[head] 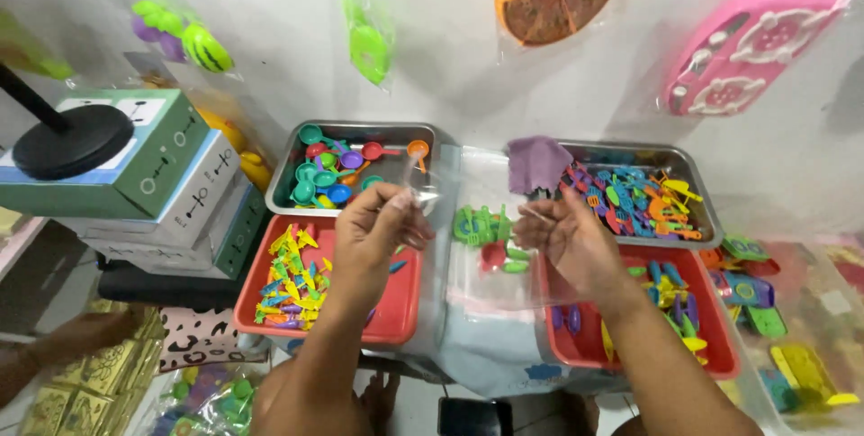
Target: Cleaning small plastic toys with a cloth and sorting them into trays and bags
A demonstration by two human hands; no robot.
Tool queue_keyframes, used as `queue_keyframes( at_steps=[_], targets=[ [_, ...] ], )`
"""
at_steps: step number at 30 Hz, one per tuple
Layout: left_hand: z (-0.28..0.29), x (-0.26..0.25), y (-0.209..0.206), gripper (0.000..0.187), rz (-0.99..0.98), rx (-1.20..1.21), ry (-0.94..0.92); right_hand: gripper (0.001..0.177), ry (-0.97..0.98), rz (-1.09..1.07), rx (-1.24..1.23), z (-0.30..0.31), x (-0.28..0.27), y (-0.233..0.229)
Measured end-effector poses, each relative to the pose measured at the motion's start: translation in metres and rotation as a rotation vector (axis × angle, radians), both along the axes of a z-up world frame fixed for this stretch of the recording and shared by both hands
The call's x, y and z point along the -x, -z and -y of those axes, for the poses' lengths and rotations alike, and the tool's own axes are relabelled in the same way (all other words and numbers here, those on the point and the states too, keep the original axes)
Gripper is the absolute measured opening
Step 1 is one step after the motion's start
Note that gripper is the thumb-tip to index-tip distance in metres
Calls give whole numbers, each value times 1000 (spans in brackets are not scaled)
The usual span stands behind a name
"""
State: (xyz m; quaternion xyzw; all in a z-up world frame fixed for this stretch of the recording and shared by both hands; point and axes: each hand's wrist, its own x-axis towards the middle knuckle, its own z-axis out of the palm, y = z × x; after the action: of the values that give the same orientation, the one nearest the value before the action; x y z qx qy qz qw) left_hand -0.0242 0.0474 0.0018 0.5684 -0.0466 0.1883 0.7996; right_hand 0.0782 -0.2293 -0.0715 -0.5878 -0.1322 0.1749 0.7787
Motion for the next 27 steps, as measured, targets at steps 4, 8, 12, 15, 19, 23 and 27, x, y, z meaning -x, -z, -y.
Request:
queue_keyframes(
  at_steps=[4,8,12,15,19,23,27],
  targets=[
    [18,0,0,16,-88,-83,69,122,-379,-122,-344,19,-5,3],
    [39,-6,10,14,-141,-146,213,108,-411,107,-116,6,28,-24],
    [51,-6,6,21,-163,-185,252,32,-201,137,80,0,42,-27],
    [56,-5,-2,27,-170,-170,253,16,-19,29,21,0,45,-35],
    [59,-9,4,25,-210,-173,231,13,104,90,25,2,40,-34],
    [64,-9,1,19,-148,-186,150,11,138,189,32,4,41,-30],
    [68,-9,0,14,-104,-256,88,16,107,280,17,3,42,-32]
  ],
)
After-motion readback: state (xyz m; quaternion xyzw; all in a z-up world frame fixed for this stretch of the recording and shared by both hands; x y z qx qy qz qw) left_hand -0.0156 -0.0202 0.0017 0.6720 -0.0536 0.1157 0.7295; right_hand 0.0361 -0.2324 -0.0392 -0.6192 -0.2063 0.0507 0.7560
